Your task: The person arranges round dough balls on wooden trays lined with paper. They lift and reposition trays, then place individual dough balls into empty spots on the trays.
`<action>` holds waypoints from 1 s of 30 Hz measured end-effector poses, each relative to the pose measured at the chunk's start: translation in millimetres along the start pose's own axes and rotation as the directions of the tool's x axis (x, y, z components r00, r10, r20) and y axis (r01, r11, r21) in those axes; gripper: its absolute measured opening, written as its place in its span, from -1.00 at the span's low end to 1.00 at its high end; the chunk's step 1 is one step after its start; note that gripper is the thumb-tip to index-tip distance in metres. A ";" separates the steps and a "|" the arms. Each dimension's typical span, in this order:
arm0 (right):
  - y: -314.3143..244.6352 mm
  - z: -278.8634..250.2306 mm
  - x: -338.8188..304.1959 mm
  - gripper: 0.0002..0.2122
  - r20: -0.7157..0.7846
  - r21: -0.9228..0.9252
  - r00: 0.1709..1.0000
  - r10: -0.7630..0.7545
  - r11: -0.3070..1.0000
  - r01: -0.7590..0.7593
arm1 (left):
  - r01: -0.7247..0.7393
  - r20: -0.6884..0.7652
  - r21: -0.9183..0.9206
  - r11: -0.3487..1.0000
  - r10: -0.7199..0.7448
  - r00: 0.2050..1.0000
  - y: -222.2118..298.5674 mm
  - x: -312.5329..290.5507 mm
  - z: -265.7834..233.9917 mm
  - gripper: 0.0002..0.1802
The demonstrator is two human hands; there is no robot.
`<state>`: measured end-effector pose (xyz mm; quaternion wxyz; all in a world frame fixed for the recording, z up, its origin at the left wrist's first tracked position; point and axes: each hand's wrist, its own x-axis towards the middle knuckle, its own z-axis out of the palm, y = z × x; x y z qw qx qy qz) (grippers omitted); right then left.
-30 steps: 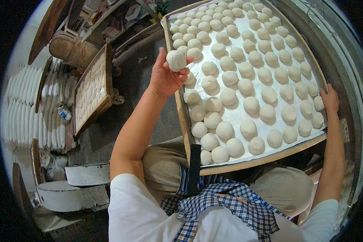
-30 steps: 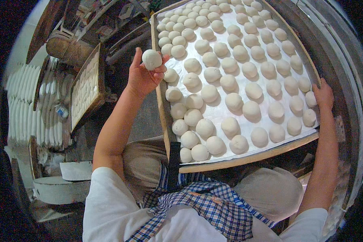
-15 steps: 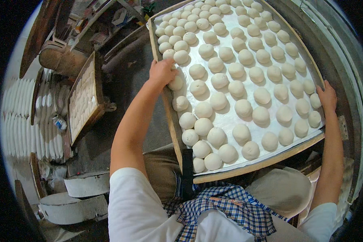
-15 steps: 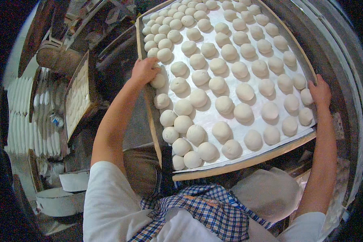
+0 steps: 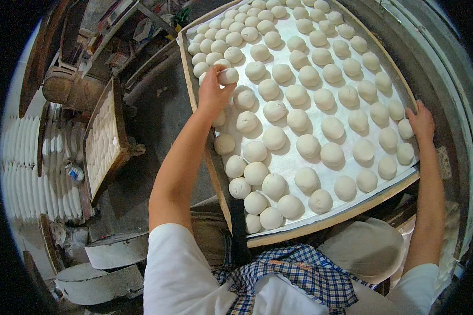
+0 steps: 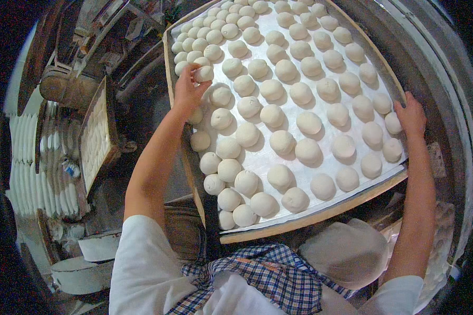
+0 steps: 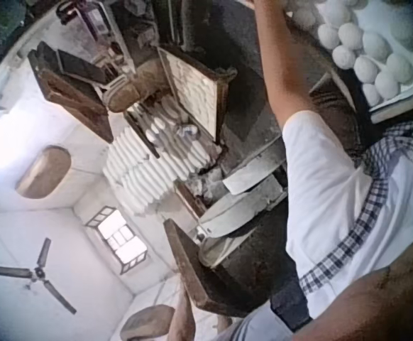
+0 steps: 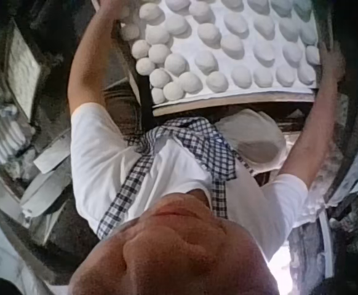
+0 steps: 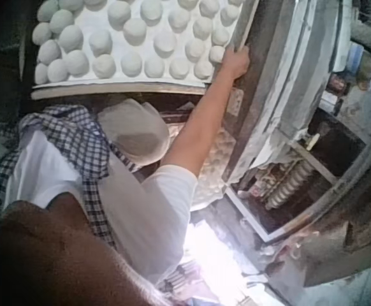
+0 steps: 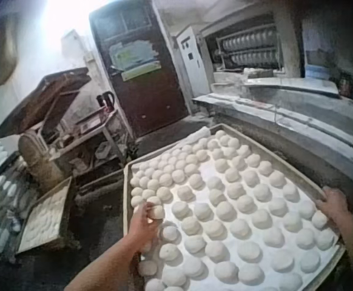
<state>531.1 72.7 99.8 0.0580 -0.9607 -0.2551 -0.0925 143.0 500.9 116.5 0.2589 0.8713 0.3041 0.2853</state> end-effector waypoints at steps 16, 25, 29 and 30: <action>-12.0 -13.4 -5.4 -0.47 0.068 0.023 0.997 0.031 0.999 -0.032 | 0.463 0.452 -0.883 0.071 -0.134 0.882 26.7 -3.4 -47.0 -0.44; -16.1 -12.1 -3.4 -0.47 0.064 0.036 0.998 0.012 0.999 -0.014 | 0.007 0.221 0.392 0.920 -0.102 0.970 -19.4 23.2 21.1 -0.56; -7.7 -8.3 -5.7 -0.47 0.060 0.041 0.998 0.006 0.999 -0.008 | 0.273 0.056 -0.184 0.944 -0.267 0.962 -28.3 40.6 -13.7 -0.60; -5.0 -6.0 -4.2 -0.46 0.039 0.042 0.999 -0.003 0.999 0.001 | 0.162 -0.005 -0.190 0.968 -0.166 0.986 -28.3 40.7 -39.1 -0.68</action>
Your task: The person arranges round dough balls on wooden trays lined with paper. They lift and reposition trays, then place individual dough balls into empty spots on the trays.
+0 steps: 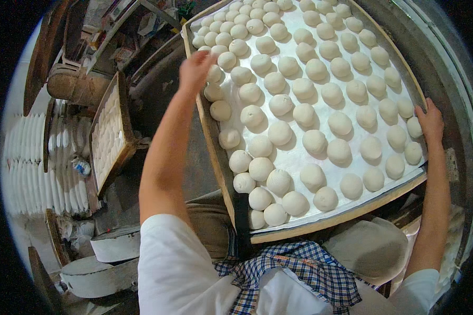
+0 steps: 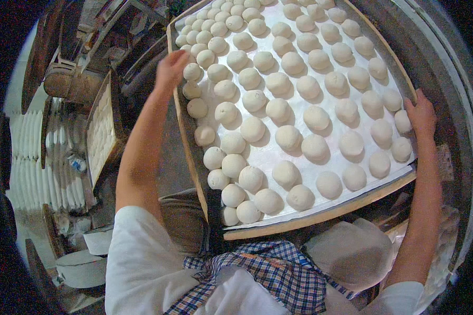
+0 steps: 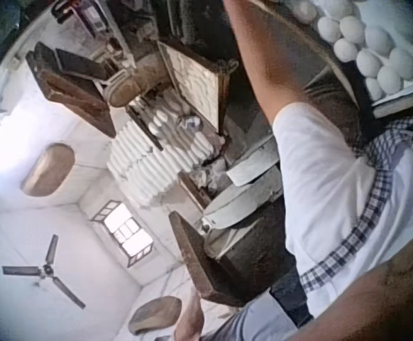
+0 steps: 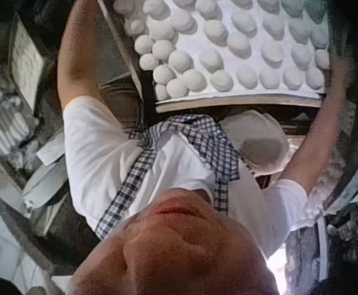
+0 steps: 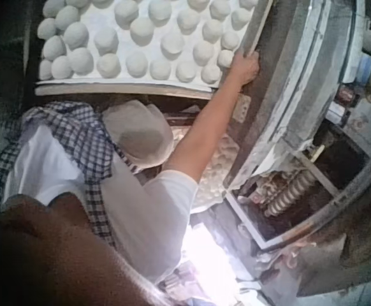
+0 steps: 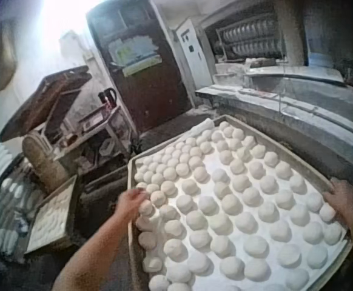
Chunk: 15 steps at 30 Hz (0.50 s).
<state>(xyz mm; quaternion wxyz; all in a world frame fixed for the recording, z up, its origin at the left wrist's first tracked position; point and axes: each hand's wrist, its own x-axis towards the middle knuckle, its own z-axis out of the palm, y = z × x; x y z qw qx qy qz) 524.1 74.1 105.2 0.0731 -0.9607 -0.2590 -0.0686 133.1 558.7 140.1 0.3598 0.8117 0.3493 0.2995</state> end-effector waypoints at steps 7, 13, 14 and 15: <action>1.1 1.3 2.7 -0.45 0.037 -0.026 0.999 0.021 0.999 -0.020 | -0.234 0.286 0.895 0.380 -0.086 0.954 27.8 -56.2 -13.1 -0.51; 6.1 8.2 10.6 -0.45 0.042 -0.047 0.999 0.021 0.999 -0.019 | -0.264 0.335 0.820 0.507 -0.054 0.941 6.7 -50.0 -13.3 -0.54; 4.8 8.0 10.2 -0.45 0.046 -0.045 0.999 0.023 0.999 -0.021 | -0.247 0.347 0.824 0.509 -0.110 0.931 11.8 -45.2 -17.8 -0.55; 2.9 7.7 9.7 -0.45 0.050 -0.042 0.998 0.025 0.999 -0.023 | -0.241 0.221 0.730 0.639 0.112 0.969 1.8 -45.8 -24.0 -0.54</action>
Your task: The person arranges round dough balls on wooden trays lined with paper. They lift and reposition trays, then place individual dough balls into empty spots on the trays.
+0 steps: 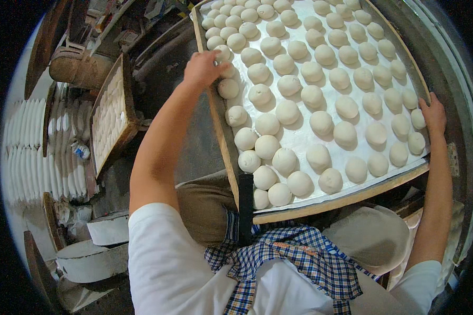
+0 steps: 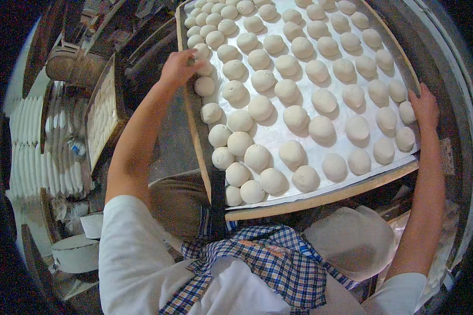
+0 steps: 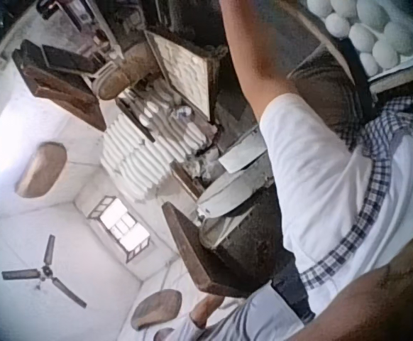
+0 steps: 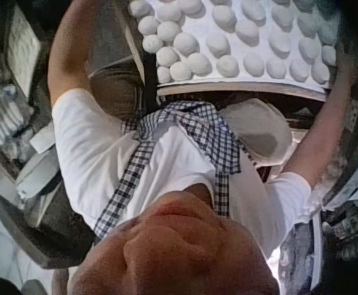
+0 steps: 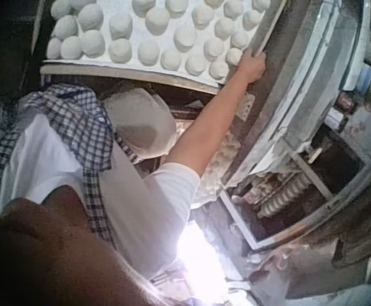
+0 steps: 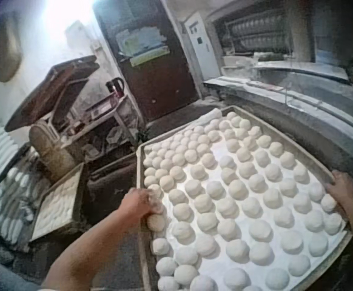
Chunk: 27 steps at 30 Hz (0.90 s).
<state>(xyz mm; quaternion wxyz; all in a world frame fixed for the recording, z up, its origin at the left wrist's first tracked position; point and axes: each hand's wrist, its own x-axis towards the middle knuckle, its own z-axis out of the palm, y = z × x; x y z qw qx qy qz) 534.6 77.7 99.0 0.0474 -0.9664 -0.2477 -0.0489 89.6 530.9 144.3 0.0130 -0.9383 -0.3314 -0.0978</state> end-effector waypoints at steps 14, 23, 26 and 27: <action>21.5 17.2 10.5 -0.42 -0.049 0.005 0.996 -0.079 0.997 0.080 | -0.134 -0.020 -0.011 0.991 0.134 0.991 44.9 -67.1 -21.6 -0.55; 4.4 3.5 3.9 -0.39 0.018 0.016 0.999 -0.040 0.999 0.040 | -0.239 0.113 0.145 0.960 0.224 0.968 66.7 -110.0 -16.8 -0.61; 8.6 3.1 3.1 -0.40 0.021 0.018 0.999 -0.031 0.999 0.030 | -0.251 0.105 -0.001 0.968 0.250 0.963 84.4 -115.7 -20.5 -0.58; 10.8 4.3 5.7 -0.40 0.014 0.015 0.999 -0.035 0.999 0.034 | -0.180 0.277 -0.090 0.980 0.198 0.940 89.0 -120.2 -22.1 -0.56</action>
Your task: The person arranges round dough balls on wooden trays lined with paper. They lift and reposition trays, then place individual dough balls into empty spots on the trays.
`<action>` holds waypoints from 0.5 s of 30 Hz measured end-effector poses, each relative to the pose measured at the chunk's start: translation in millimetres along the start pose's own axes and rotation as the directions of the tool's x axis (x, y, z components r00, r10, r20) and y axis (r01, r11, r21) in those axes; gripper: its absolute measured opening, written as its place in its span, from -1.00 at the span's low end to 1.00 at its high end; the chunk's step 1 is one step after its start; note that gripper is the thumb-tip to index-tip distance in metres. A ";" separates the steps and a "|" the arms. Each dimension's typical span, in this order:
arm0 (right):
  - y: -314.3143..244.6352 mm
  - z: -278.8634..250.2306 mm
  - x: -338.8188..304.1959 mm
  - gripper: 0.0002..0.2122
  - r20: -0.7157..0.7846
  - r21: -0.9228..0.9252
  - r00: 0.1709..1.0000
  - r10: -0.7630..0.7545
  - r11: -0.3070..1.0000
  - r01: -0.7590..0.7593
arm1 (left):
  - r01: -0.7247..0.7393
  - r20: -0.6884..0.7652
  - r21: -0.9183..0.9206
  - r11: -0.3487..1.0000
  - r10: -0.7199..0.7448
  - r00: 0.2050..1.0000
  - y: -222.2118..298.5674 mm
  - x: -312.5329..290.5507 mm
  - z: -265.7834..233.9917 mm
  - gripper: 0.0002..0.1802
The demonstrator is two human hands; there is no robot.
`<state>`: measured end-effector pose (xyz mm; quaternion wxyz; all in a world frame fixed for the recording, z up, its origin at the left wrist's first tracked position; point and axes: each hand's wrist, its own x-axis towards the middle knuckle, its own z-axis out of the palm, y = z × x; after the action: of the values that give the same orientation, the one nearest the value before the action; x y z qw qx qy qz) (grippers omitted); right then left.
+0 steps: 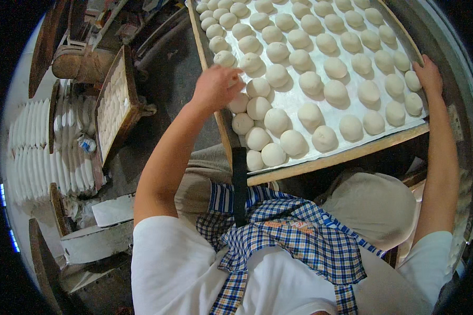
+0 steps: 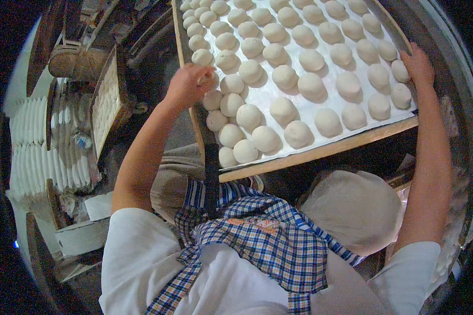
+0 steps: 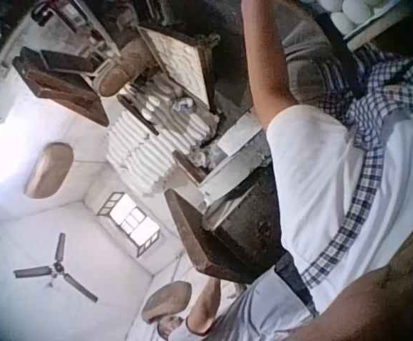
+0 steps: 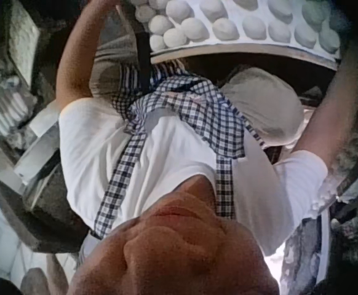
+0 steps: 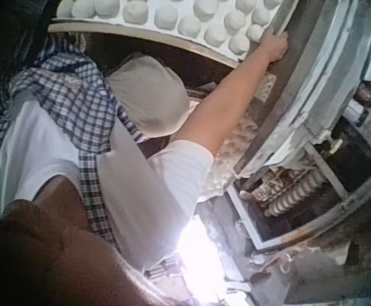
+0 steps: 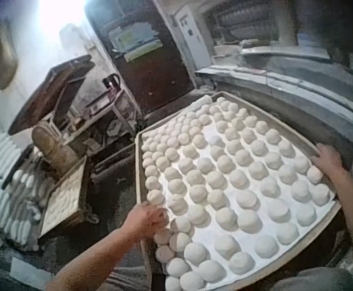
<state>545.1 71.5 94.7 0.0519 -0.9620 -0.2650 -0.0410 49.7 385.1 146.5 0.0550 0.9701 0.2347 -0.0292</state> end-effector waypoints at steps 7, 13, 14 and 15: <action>-6.6 -5.2 -5.1 -0.41 0.001 0.012 1.000 -0.017 1.000 0.017 | 0.047 0.060 -0.351 0.935 -0.027 0.998 12.6 -34.3 12.8 -0.50; 0.9 5.2 -2.4 -0.42 -0.071 0.065 0.997 -0.027 0.997 0.032 | -0.018 -0.103 -0.913 0.409 -0.187 0.977 29.2 -50.8 -17.0 -0.46; 2.0 6.1 -1.3 -0.42 -0.068 0.059 0.997 -0.029 0.998 0.034 | -0.065 -0.143 -0.927 0.369 -0.189 0.972 33.9 -52.2 -19.8 -0.45; 3.5 6.7 0.0 -0.42 -0.065 0.053 0.997 -0.031 0.998 0.035 | -0.101 -0.167 -0.942 0.321 -0.185 0.968 36.6 -52.5 -21.7 -0.40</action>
<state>547.3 69.2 87.8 0.0856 -0.9539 -0.2801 -0.0653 20.6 331.7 175.7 0.5794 0.7447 0.2375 0.2309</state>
